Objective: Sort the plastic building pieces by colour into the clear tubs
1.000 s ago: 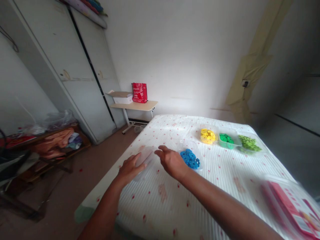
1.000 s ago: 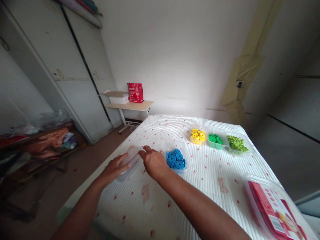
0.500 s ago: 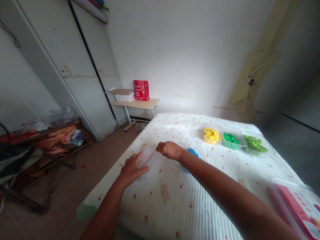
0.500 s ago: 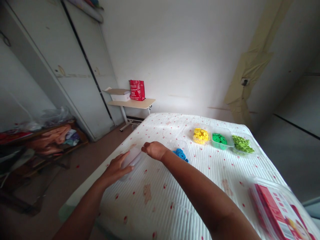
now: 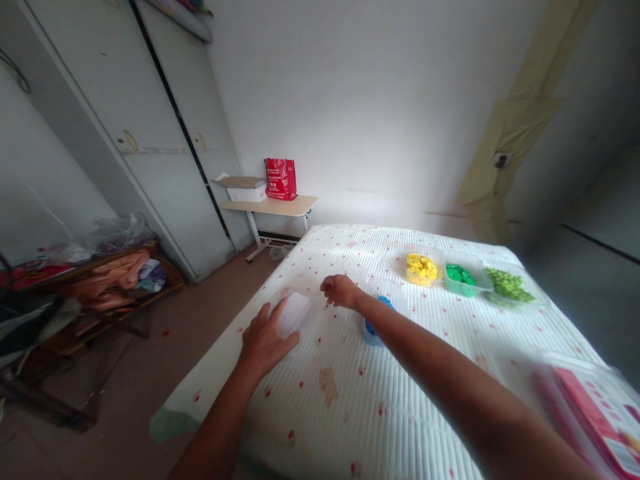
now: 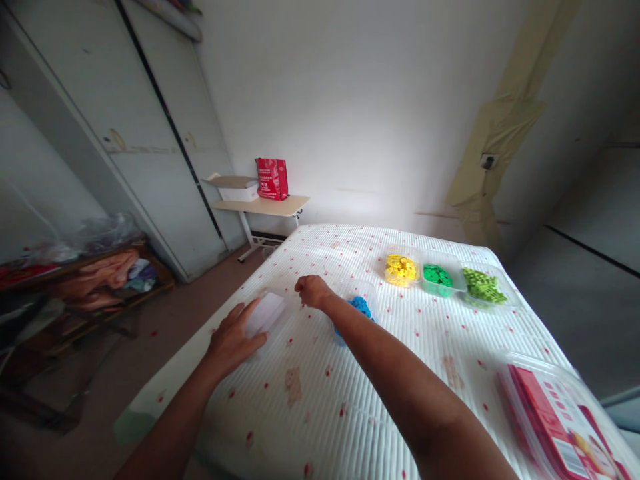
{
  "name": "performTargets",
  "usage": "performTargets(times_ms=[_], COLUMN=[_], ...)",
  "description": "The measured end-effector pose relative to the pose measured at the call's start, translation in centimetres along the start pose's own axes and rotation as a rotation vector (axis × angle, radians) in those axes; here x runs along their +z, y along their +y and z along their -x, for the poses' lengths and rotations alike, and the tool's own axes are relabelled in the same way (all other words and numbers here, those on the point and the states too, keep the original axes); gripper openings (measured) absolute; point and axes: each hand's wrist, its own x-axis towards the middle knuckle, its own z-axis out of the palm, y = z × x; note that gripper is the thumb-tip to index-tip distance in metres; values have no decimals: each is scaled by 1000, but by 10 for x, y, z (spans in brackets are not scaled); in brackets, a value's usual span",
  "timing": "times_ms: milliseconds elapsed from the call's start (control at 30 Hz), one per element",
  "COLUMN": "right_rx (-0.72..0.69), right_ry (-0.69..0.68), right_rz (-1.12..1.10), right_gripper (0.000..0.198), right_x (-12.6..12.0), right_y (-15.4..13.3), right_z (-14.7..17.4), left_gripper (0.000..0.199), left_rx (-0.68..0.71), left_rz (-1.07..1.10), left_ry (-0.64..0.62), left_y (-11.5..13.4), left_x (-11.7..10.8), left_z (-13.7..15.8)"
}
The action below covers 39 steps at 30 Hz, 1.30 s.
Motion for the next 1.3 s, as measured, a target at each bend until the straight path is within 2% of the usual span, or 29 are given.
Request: performTargets(times_ms=[133, 233, 333, 400, 567, 700, 767, 900, 1000, 1100, 1133, 1200, 1300], right_rx=[17, -1, -177, -328, -525, -585, -586, -533, -490, -379, -321, -202, -5], right_ry=[-8, 22, 116, 129, 66, 152, 216, 311, 416, 596, 651, 696, 667], right_rz=[-43, -41, 82, 221, 567, 711, 726, 673, 513, 259, 181, 81, 137], right_gripper=[28, 34, 51, 55, 28, 27, 28, 27, 29, 31, 34, 39, 32], right_x=[-4, -8, -9, -7, 2, 1, -2, -18, -42, -71, -81, -95, -103], right_y=[2, 3, 2, 0, -9, -16, -19, -29, -38, -40, -36, -23, 10], right_z=[2, 10, 19, 23, 25, 26, 28, 33, 43, 59, 65, 78, 97], left_gripper=[70, 69, 67, 67, 67, 64, 60, 41, 35, 34, 34, 36, 36], left_rx=[36, 46, 70, 101, 109, 108, 126, 173, 229, 243, 218, 182, 148], left_rz=[-25, -15, 6, 31, 94, 69, 54, 96, 255, 595, 760, 1096, 1451], left_ry=[90, 103, 84, 74, 24, 18, 84, 318, 432, 462, 417, 230, 41], left_y=[1, 2, 3, 3, 1, -4, -4, 5, 20, 46, 57, 82, 118], left_x=[-7, -9, -9, -9, -9, -8, -12, -31, -50, -57, -55, -44, -17], left_z=[0, -2, -3, -4, -5, -6, -6, -1, 5, 8, 9, 9, 8])
